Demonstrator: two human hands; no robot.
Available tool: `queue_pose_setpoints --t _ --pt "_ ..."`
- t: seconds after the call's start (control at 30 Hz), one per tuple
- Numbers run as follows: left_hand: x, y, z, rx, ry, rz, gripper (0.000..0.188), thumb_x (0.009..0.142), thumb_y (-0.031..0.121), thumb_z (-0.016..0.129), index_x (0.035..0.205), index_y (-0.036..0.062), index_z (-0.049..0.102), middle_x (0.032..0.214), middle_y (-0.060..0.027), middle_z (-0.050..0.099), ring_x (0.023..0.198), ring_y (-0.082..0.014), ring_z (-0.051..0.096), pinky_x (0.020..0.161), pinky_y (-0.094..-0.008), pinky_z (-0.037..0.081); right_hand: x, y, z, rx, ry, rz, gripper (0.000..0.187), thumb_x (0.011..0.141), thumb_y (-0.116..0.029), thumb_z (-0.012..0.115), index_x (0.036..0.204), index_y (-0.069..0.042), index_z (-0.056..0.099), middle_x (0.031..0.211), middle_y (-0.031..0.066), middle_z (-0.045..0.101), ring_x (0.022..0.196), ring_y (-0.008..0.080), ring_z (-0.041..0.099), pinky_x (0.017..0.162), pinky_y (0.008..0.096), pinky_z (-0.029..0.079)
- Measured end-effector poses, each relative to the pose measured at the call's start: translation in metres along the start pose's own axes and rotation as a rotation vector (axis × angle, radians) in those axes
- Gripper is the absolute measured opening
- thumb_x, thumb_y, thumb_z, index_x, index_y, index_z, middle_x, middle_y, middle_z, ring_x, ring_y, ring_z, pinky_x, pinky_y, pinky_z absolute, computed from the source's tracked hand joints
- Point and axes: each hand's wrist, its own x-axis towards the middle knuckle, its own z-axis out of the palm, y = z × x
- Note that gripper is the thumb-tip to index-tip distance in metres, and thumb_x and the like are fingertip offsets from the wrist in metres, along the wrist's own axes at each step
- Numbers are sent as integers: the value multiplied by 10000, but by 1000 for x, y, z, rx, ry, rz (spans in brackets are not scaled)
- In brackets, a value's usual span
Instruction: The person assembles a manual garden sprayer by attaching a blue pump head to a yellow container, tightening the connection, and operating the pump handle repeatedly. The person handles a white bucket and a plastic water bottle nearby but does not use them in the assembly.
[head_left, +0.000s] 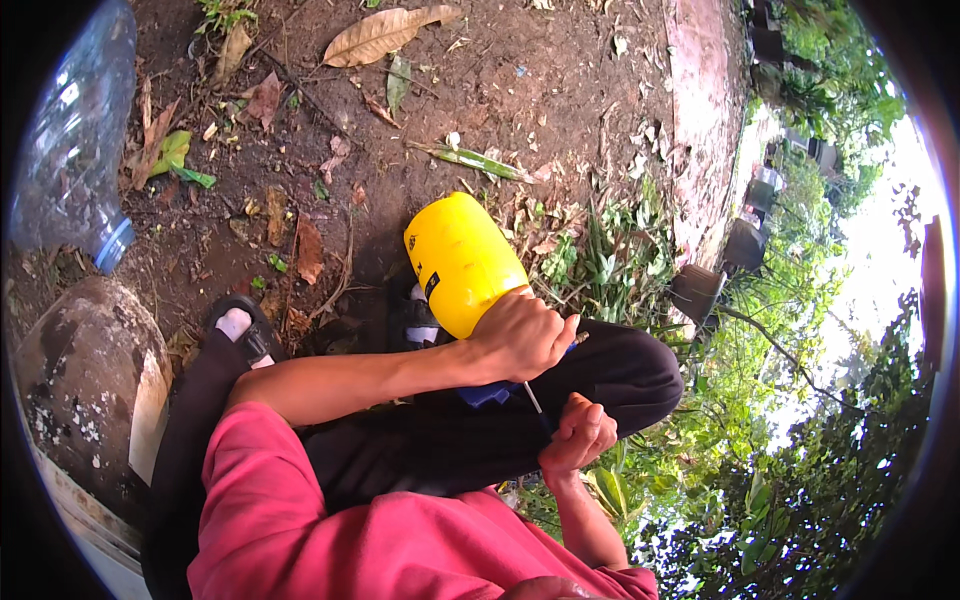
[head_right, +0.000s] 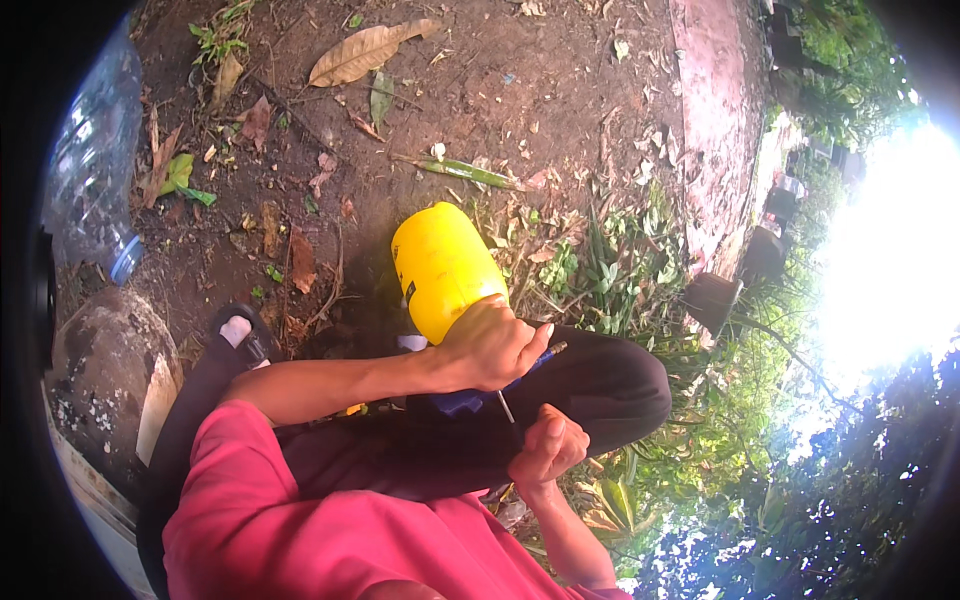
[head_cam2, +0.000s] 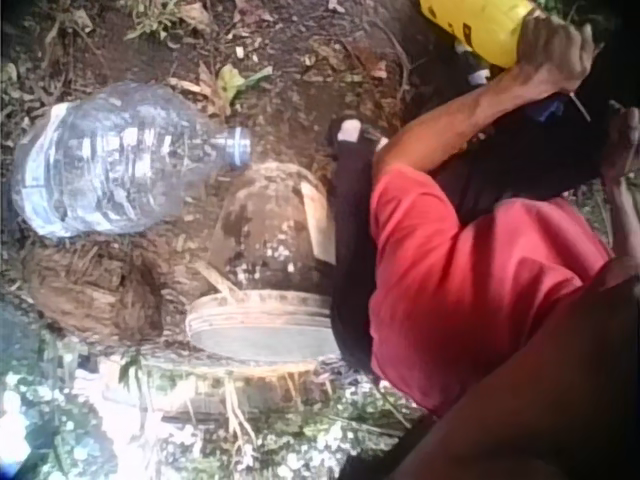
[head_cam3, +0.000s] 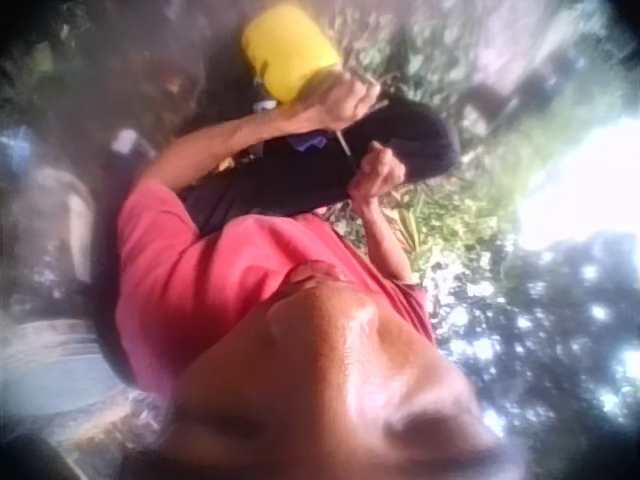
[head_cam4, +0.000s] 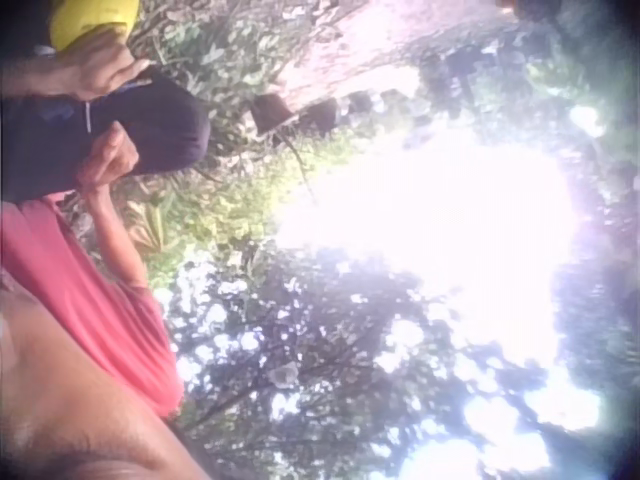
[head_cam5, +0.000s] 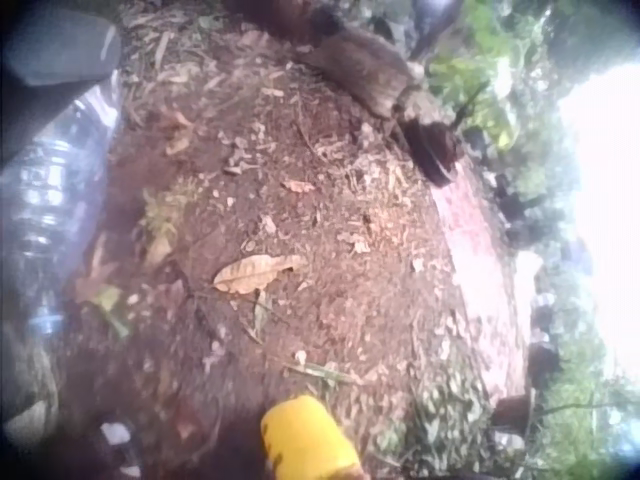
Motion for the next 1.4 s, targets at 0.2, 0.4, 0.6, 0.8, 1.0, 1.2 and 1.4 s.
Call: queue_pose_setpoints --t 0.2,0.4,0.6,0.8,1.0,1.2,1.4 --pt "-4 -6 0 -28 6 54 596 1003 272 490 466 27 573 451 -212 495 423 -397 528 561 -483 479 -11 1 -15 104 -35 192 645 1042 -324 401 459 -54 351 410 12 341 367 114 331 414 298 239" --pt "-3 -8 -3 -30 -17 91 609 1008 277 496 456 28 552 444 -207 484 412 -399 512 546 -489 468 -43 -39 -87 178 34 333 646 1087 -373 287 480 -153 303 398 -9 298 357 100 265 409 258 197" --pt "7 -5 2 18 79 21 567 980 280 528 469 35 565 487 -213 553 449 -379 578 553 -475 498 -16 -19 -63 225 108 61 626 1073 -370 306 491 -140 317 418 -18 285 374 87 252 400 259 171" --pt "-7 -2 1 71 11 54 594 995 277 506 455 32 554 446 -202 497 410 -390 523 570 -488 474 -17 -1 4 -47 -18 -95 571 1029 -293 396 507 -70 337 433 9 308 383 109 293 426 286 195" --pt "-4 -5 -2 -8 -34 22 562 985 272 496 489 24 581 481 -210 536 456 -389 567 570 -488 492 -19 -4 3 45 138 110 595 1081 -291 342 517 -110 284 450 -11 264 417 88 241 438 272 181" --pt "-5 -5 -8 -4 -99 13 594 991 304 499 470 27 573 475 -207 537 443 -383 566 555 -487 499 -42 -24 -49 107 98 361 603 1094 -292 272 513 -129 277 406 -8 277 365 82 241 407 255 214" --pt "0 -5 1 -24 -32 51 598 994 312 501 465 38 557 479 -209 542 450 -384 572 558 -490 497 -43 -42 -74 85 5 73 620 1091 -347 279 502 -155 311 392 -13 313 362 81 267 368 233 186"
